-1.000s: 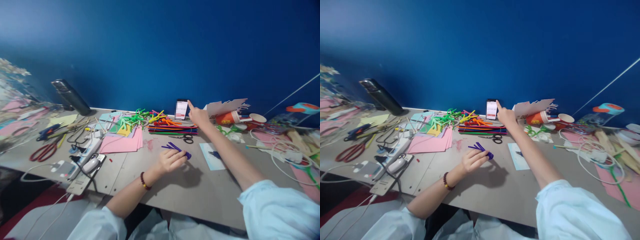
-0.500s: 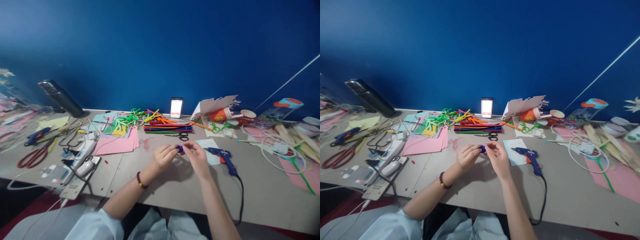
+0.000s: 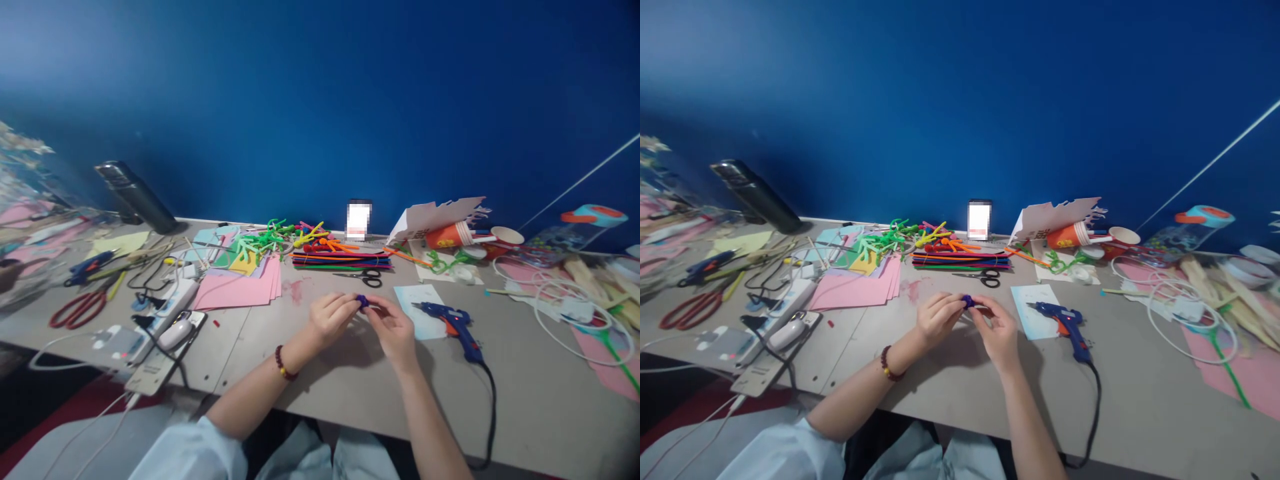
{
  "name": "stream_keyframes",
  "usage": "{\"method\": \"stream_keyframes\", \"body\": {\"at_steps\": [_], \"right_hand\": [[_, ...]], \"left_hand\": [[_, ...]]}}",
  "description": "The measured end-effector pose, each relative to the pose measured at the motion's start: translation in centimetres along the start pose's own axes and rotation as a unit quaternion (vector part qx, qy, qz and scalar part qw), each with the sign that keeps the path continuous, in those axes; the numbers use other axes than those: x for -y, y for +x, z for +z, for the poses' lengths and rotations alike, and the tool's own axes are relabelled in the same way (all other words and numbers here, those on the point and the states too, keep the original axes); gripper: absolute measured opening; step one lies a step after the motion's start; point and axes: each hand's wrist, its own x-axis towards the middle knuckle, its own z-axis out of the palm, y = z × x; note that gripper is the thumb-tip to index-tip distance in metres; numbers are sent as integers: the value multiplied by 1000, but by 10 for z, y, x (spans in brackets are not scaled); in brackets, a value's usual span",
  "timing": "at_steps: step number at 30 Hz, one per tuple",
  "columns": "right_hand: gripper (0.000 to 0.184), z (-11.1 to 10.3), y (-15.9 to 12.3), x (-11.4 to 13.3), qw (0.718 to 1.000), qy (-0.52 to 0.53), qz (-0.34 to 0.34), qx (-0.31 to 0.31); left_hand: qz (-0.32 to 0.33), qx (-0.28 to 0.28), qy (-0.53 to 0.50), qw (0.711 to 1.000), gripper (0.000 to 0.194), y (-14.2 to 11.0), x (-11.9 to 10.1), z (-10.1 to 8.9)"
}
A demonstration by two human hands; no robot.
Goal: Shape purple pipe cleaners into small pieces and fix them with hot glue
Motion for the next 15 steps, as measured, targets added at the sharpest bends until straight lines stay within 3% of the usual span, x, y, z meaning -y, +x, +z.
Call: {"method": "stream_keyframes", "body": {"at_steps": [6, 11, 15], "right_hand": [[16, -1, -1, -1, 1000, -13, -17, 8], [17, 0, -3, -3, 1000, 21, 13, 8], [20, 2, -2, 0, 998, 51, 42, 3]], "left_hand": [[7, -12, -26, 1000, 27, 1, -2, 1], [-66, -66, -110, 990, 25, 7, -7, 4], [-97, -72, -151, 981, 21, 11, -10, 3]]}}
